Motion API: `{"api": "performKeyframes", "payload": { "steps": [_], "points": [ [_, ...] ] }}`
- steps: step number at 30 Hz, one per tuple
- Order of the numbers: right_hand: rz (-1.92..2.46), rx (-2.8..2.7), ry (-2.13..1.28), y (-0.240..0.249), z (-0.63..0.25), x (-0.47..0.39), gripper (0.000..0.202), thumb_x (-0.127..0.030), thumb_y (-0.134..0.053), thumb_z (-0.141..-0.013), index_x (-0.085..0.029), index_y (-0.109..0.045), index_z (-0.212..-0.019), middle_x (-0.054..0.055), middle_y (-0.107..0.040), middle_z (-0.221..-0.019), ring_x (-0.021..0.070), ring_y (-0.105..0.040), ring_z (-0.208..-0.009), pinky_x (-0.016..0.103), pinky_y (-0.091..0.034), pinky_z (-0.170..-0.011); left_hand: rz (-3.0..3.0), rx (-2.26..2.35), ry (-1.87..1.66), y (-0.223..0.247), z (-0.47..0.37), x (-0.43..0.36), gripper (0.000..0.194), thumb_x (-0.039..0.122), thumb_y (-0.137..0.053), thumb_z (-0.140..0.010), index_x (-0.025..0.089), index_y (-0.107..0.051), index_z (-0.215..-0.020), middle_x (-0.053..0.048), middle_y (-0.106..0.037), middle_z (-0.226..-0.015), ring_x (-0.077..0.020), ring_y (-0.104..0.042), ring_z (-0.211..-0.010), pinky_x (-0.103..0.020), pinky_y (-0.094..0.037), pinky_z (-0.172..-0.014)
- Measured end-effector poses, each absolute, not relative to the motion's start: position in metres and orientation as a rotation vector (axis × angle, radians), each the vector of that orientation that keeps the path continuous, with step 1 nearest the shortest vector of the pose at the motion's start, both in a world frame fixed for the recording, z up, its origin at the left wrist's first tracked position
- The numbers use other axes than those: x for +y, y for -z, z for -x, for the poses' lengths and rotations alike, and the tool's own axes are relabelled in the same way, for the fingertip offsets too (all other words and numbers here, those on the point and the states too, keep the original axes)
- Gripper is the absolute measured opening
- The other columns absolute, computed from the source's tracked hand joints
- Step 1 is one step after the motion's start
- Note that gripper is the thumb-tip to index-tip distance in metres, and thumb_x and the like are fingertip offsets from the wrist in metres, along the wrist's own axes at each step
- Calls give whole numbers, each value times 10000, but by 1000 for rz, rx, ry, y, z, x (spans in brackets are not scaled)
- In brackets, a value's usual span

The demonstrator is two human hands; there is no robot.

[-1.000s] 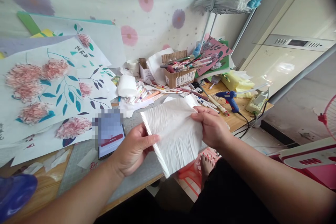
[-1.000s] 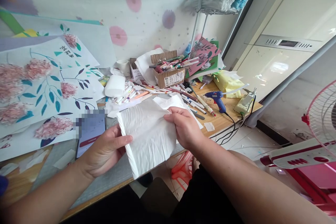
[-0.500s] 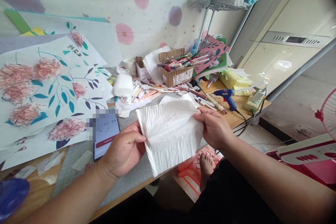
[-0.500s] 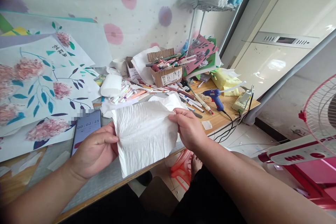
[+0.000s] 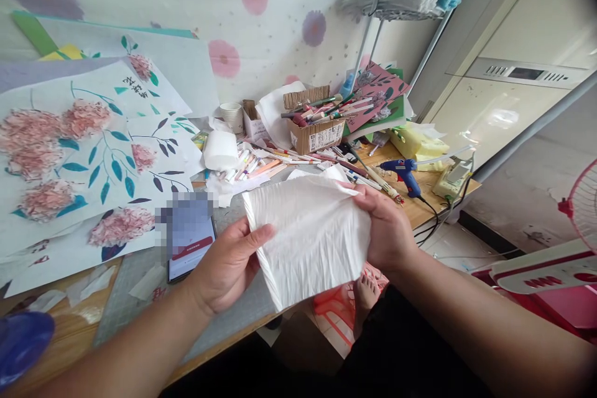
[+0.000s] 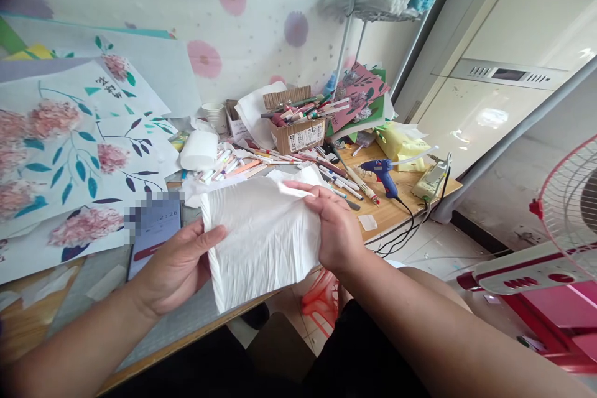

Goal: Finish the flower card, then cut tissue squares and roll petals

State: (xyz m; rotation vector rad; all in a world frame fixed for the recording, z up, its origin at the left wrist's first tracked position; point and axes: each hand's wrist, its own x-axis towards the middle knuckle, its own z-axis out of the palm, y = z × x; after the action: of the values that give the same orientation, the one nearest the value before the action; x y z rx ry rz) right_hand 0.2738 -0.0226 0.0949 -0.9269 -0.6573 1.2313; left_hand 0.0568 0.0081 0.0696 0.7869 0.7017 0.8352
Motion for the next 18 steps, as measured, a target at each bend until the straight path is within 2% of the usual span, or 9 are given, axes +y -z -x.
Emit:
{"api": "performKeyframes", "payload": {
  "steps": [6, 8, 10, 12, 15, 18],
  "points": [
    [800, -771, -1394, -112, -252, -28, 274, -422, -571, -746, -234, -422, -614, 10, -538, -613, 228, -568, -691, 369, -444, -695, -712, 712, -879, -67, -64, 8, 315, 349, -791, -756, 219, -692, -1025, -62, -734, -1036, -269, -669, -991, -330, -570, -768],
    [636, -860, -1490, -112, -242, -26, 329, -428, -527, -784, -228, -392, -561, -8, -479, -542, 196, -551, -618, 382, -451, -754, -707, 665, -939, -70, -65, 8, 260, 357, -802, -744, 230, -700, -947, -36, -739, -993, -251, -666, -989, -293, -563, -754],
    [498, -864, -1561, -111, -235, -23, 380, -393, -502, -808, -216, -339, -514, -38, -393, -471, 138, -460, -486, 370, -453, -792, -723, 633, -977, -73, -65, 7, 221, 383, -813, -726, 224, -694, -821, -24, -740, -913, -251, -666, -975, -281, -555, -743],
    [437, -792, -1617, -108, -230, -20, 408, -355, -487, -819, -202, -289, -498, -58, -336, -440, 96, -337, -398, 341, -461, -766, -746, 614, -978, -74, -64, 6, 276, 448, -815, -705, 215, -680, -761, -31, -732, -846, -273, -671, -940, -313, -554, -735],
    [464, -691, -1666, -106, -225, -19, 437, -331, -491, -823, -186, -231, -503, -72, -289, -420, 65, -216, -352, 291, -455, -653, -782, 638, -988, -75, -61, 6, 358, 513, -811, -681, 214, -694, -838, -45, -720, -812, -301, -670, -896, -359, -546, -724],
    [529, -672, -1698, -103, -220, -24, 453, -362, -519, -828, -193, -223, -530, -75, -258, -426, 62, -167, -352, 223, -350, -455, -886, 802, -1118, -72, -58, 8, 393, 540, -828, -634, 218, -696, -815, -28, -702, -755, -295, -653, -845, -339, -523, -687]
  ]
}}
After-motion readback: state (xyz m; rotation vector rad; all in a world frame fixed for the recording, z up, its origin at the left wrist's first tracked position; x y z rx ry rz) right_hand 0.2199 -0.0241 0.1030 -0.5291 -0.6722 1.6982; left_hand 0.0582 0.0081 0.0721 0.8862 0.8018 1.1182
